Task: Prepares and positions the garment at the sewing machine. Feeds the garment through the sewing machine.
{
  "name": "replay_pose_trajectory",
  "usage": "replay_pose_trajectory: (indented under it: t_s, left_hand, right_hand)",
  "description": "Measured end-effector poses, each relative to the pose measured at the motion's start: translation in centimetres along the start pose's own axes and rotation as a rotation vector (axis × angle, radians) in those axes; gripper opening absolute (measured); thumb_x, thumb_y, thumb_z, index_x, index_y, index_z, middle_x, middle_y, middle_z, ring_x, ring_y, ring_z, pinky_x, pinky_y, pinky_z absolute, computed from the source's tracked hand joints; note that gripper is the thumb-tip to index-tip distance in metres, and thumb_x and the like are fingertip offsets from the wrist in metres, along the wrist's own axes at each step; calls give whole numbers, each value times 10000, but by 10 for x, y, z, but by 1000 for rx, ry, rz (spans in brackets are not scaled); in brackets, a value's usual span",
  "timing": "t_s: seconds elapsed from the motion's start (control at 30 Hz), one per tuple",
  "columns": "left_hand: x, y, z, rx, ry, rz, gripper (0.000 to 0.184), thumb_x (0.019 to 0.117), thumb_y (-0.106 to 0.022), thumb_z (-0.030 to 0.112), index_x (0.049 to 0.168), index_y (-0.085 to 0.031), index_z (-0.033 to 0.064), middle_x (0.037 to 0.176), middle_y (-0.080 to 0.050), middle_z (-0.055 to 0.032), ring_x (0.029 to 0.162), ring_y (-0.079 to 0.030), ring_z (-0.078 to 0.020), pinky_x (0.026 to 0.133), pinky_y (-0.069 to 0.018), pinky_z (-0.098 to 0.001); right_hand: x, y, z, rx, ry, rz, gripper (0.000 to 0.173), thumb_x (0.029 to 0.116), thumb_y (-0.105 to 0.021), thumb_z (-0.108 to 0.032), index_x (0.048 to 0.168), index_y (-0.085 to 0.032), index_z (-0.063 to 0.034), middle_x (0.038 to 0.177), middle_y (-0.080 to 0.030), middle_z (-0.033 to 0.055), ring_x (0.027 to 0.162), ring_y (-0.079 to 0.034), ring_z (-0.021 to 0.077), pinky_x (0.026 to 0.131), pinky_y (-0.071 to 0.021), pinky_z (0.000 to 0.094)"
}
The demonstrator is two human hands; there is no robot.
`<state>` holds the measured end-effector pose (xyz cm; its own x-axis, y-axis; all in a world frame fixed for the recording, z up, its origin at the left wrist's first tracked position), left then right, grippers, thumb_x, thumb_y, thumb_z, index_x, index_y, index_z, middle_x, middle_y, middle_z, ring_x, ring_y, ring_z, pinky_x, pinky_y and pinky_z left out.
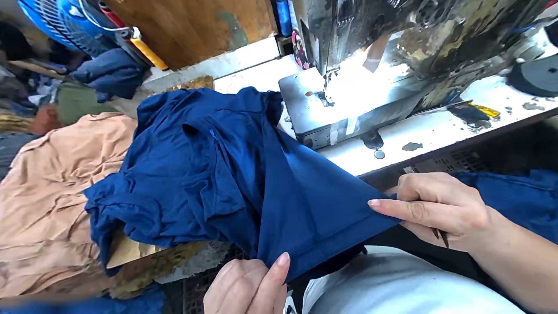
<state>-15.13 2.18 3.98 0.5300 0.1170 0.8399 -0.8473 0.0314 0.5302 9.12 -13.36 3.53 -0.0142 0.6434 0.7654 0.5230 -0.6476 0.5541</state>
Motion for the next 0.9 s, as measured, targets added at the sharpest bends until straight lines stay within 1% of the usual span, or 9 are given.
replay_pose_trajectory:
  t_s: [0.07, 0.17, 0.23, 0.33, 0.4, 0.47, 0.6, 0.73, 0.9]
  left_hand:
    - [-1, -5, -6, -42, 22, 17, 120, 1001, -605, 190, 1111, -648, 168, 844, -504, 2, 782, -541, -104, 752, -470, -220]
    - [1, -24, -21, -358, 192, 38, 140, 1044, -527, 195, 1114, -633, 253, 1170, -610, 112, 1234, -576, -94, 1124, -458, -351]
    - [14, -35, -23, -668, 329, 143, 175, 1077, -515, 231, 1160, -664, 273, 1173, -663, 138, 1121, -650, -60, 1008, -545, -285]
    - [63, -22, -20, -463, 208, 143, 173, 1097, -464, 287, 1161, -625, 276, 1109, -655, 182, 1008, -635, 61, 857, -522, -128]
    - [97, -39, -41, -272, 64, 67, 146, 1065, -544, 181, 1117, -676, 146, 1084, -690, 59, 1034, -644, -9, 909, -516, -192]
    - [122, -97, -73, -151, -12, -92, 145, 992, -651, 168, 1018, -759, 74, 980, -730, -61, 934, -690, -114, 838, -565, -263]
    - [141, -205, -110, 7, 224, -564, 223, 962, -679, 284, 972, -789, 91, 937, -750, -87, 877, -724, -248, 792, -583, -507]
    - [178, -256, -131, 35, 389, -669, 274, 937, -734, 288, 1018, -754, 27, 969, -732, -204, 957, -705, -405, 843, -537, -639]
    - [193, -278, -143, -58, 361, -641, 305, 899, -777, 230, 1123, -711, 33, 1091, -708, -206, 1062, -672, -367, 904, -498, -632]
  right_hand:
    - [3, 0, 3, -37, 7, -33, 238, 1028, -575, -104, 1216, -721, -112, 757, -500, 81, 671, -473, 154, 595, -385, 231]
    - [9, -3, 12, 16, -48, -166, 223, 1062, -543, -197, 1124, -737, -107, 734, -522, 53, 644, -503, 129, 567, -403, 229]
    - [14, -5, 12, 175, -92, -247, 282, 1082, -524, -272, 1057, -733, -84, 750, -590, 43, 686, -568, 104, 619, -463, 212]
    - [22, -10, 5, 503, -105, -261, 324, 1082, -512, -226, 969, -712, 2, 764, -641, 68, 723, -600, 66, 681, -486, 176]
    - [15, -27, 15, 646, -275, -236, 328, 1075, -508, -196, 858, -637, 13, 691, -570, 40, 644, -525, 18, 603, -423, 149]
    - [-9, -56, 40, 677, -686, -248, 332, 1078, -510, -242, 855, -620, -22, 671, -532, -18, 606, -498, -21, 568, -410, 150]
    - [-50, -97, 79, 811, -1210, -166, 299, 1088, -490, -303, 963, -644, -80, 756, -607, -23, 678, -600, 31, 652, -518, 242]
    - [-28, -79, 111, 752, -1214, 3, 294, 1083, -488, -323, 976, -645, -99, 773, -613, -21, 706, -614, 47, 678, -530, 262]
    - [-14, -74, 122, 710, -1128, 15, 282, 1075, -510, -275, 868, -580, -97, 700, -500, -37, 630, -505, 32, 615, -438, 222]
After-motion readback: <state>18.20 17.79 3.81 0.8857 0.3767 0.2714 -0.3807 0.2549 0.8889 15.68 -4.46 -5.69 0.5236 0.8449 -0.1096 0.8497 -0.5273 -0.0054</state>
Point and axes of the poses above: each hand's wrist, its own x-axis towards the middle knuckle, its own y-axis out of the back of the hand, z = x × y, the point moved 6 cm from there along x, towards the middle knuckle
